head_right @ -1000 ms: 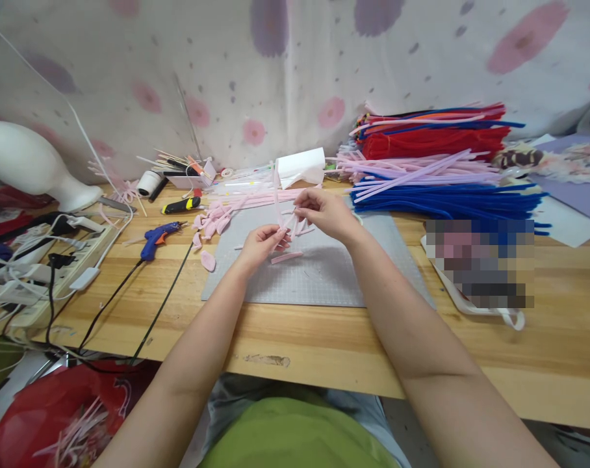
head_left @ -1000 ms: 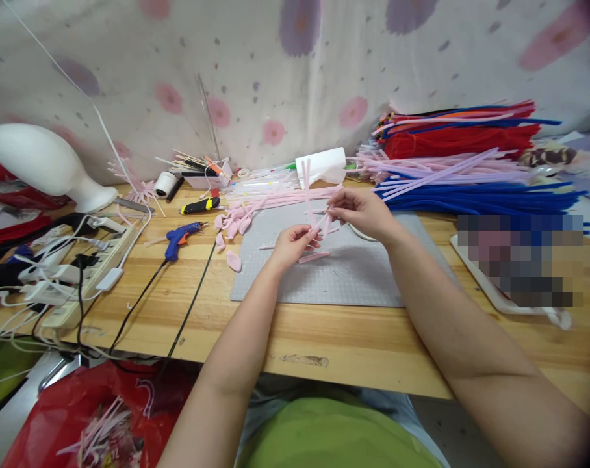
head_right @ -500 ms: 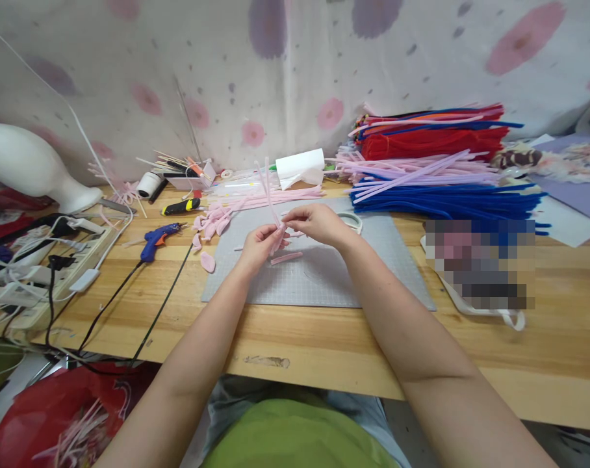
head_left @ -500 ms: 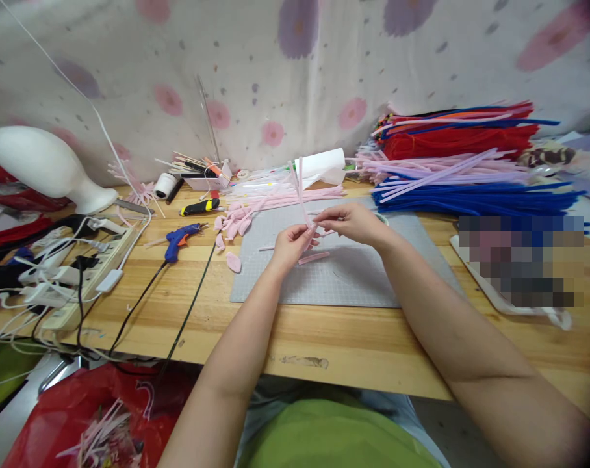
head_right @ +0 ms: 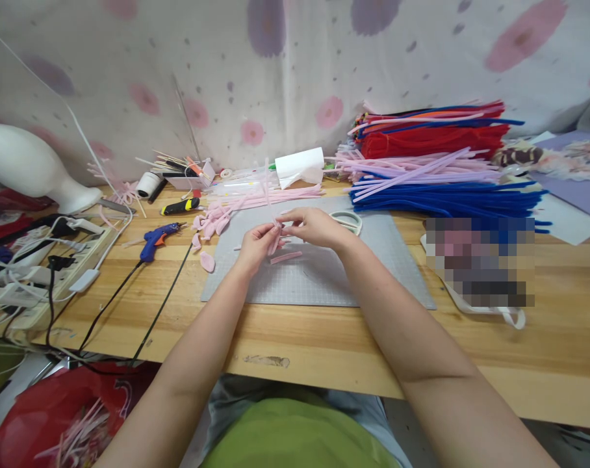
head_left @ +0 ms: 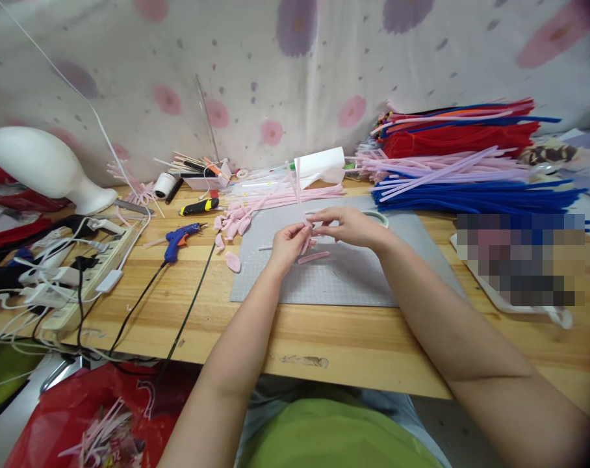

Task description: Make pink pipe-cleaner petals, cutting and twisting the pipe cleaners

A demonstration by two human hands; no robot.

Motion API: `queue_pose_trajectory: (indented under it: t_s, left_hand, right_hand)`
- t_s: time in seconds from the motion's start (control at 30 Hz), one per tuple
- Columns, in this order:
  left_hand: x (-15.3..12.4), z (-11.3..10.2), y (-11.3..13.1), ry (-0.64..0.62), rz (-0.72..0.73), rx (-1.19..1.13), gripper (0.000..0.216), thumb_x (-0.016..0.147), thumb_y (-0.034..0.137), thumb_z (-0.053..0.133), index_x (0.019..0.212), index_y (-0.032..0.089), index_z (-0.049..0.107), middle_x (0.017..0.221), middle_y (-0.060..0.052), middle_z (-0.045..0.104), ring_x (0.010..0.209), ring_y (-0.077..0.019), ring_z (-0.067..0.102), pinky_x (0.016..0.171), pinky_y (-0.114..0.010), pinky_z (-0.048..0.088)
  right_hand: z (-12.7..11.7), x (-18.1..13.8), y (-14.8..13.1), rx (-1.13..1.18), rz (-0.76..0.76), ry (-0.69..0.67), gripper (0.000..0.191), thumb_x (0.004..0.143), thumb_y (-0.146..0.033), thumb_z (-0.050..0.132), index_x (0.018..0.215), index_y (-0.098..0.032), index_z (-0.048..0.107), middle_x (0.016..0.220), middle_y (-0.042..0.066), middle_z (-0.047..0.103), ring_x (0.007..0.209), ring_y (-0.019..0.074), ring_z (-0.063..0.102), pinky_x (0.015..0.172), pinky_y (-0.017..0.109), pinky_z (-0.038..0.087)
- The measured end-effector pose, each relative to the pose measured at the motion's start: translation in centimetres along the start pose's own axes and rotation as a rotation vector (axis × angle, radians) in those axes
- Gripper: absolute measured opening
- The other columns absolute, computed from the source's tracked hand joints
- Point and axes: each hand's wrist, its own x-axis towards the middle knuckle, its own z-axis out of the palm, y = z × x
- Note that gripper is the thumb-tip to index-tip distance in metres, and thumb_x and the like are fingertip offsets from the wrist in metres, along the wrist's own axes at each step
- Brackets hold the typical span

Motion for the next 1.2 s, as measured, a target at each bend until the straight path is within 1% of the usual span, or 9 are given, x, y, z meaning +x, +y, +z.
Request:
queue_pose_trajectory:
  t_s: [0.17, 0.27, 0.4, 0.53, 0.63, 0.77, 1.0, 1.1, 1.2]
  left_hand:
    - [-0.3, 0.3, 0.2, -0.161, -0.018, 0.043, 0.035, 0.065, 0.045, 0.063, 0.080, 0.013, 0.062, 0.068, 0.000, 0.061, 0.045, -0.0026, 0.047, 0.044, -0.017, 0.038]
    - [-0.4, 0.5, 0.3, -0.135, -0.029, 0.054, 0.034, 0.066, 0.046, 0.062, 0.076, 0.013, 0.060, 0.066, 0.001, 0.058, 0.042, -0.0015, 0.043, 0.041, -0.016, 0.035]
    - [-0.4, 0.7, 0.2, -0.032, -0.036, 0.073, 0.032, 0.068, 0.045, 0.060, 0.075, 0.013, 0.059, 0.060, 0.003, 0.054, 0.039, -0.0010, 0.035, 0.037, -0.016, 0.028]
    - [-0.3, 0.9, -0.2, 0.041, 0.008, 0.082, 0.029, 0.073, 0.042, 0.054, 0.069, 0.014, 0.057, 0.055, 0.004, 0.050, 0.039, -0.0023, 0.031, 0.038, -0.018, 0.026]
    - [-0.1, 0.9, -0.7, 0.109, 0.084, 0.143, 0.030, 0.076, 0.041, 0.050, 0.062, 0.014, 0.054, 0.050, 0.005, 0.043, 0.040, -0.0032, 0.029, 0.041, -0.019, 0.024]
    - [0.0, 1.1, -1.0, 0.200, 0.226, 0.299, 0.031, 0.078, 0.038, 0.047, 0.058, 0.015, 0.050, 0.052, 0.004, 0.043, 0.051, -0.0063, 0.038, 0.053, -0.019, 0.031]
    - [-0.4, 1.4, -0.6, 0.224, 0.269, 0.407, 0.027, 0.080, 0.035, 0.045, 0.064, 0.017, 0.057, 0.055, 0.003, 0.047, 0.058, -0.0095, 0.043, 0.060, -0.020, 0.033]
    - [-0.4, 1.2, -0.8, 0.198, 0.298, 0.417, 0.024, 0.079, 0.035, 0.048, 0.073, 0.017, 0.063, 0.063, 0.001, 0.055, 0.064, -0.0106, 0.048, 0.064, -0.020, 0.035]
    - [-0.2, 0.8, -0.9, 0.124, 0.227, 0.348, 0.023, 0.076, 0.035, 0.053, 0.080, 0.017, 0.065, 0.065, 0.001, 0.058, 0.064, -0.0102, 0.050, 0.064, -0.021, 0.038]
  right_hand:
    - [1.2, 0.5, 0.9, 0.340, 0.090, -0.029, 0.038, 0.072, -0.046, 0.057, 0.096, -0.018, 0.066, 0.076, 0.003, 0.064, 0.059, 0.0082, 0.051, 0.046, 0.018, 0.034]
    - [1.6, 0.8, 1.3, 0.424, 0.139, 0.050, 0.034, 0.067, -0.045, 0.062, 0.083, -0.015, 0.068, 0.063, 0.000, 0.059, 0.053, 0.0059, 0.046, 0.046, 0.018, 0.032]
    - [1.6, 0.9, 1.2, 0.447, 0.199, 0.226, 0.031, 0.064, -0.043, 0.064, 0.076, -0.014, 0.068, 0.067, 0.002, 0.062, 0.055, 0.0067, 0.047, 0.049, 0.019, 0.035]
    - [1.8, 1.1, 0.9, 0.474, 0.188, 0.334, 0.030, 0.063, -0.042, 0.065, 0.073, -0.015, 0.066, 0.067, 0.003, 0.063, 0.057, 0.0086, 0.051, 0.049, 0.020, 0.039]
    - [2.2, 1.3, 0.9, 0.509, 0.184, 0.396, 0.029, 0.062, -0.043, 0.065, 0.068, -0.015, 0.064, 0.065, 0.003, 0.063, 0.056, 0.0094, 0.054, 0.050, 0.020, 0.041]
    - [2.4, 1.5, 1.0, 0.543, 0.192, 0.468, 0.030, 0.060, -0.044, 0.067, 0.065, -0.015, 0.062, 0.061, 0.002, 0.060, 0.056, 0.0096, 0.054, 0.050, 0.021, 0.044]
    - [2.3, 1.5, 1.5, 0.565, 0.197, 0.496, 0.036, 0.055, -0.050, 0.069, 0.065, -0.016, 0.060, 0.060, 0.002, 0.057, 0.059, 0.0111, 0.053, 0.052, 0.023, 0.046]
    - [2.2, 1.6, 1.8, 0.539, 0.214, 0.498, 0.040, 0.056, -0.054, 0.066, 0.067, -0.017, 0.059, 0.062, 0.002, 0.058, 0.060, 0.0114, 0.053, 0.053, 0.023, 0.045]
    - [1.7, 1.6, 2.0, 0.522, 0.205, 0.436, 0.041, 0.056, -0.055, 0.065, 0.068, -0.017, 0.058, 0.064, 0.002, 0.058, 0.058, 0.0105, 0.053, 0.054, 0.024, 0.044]
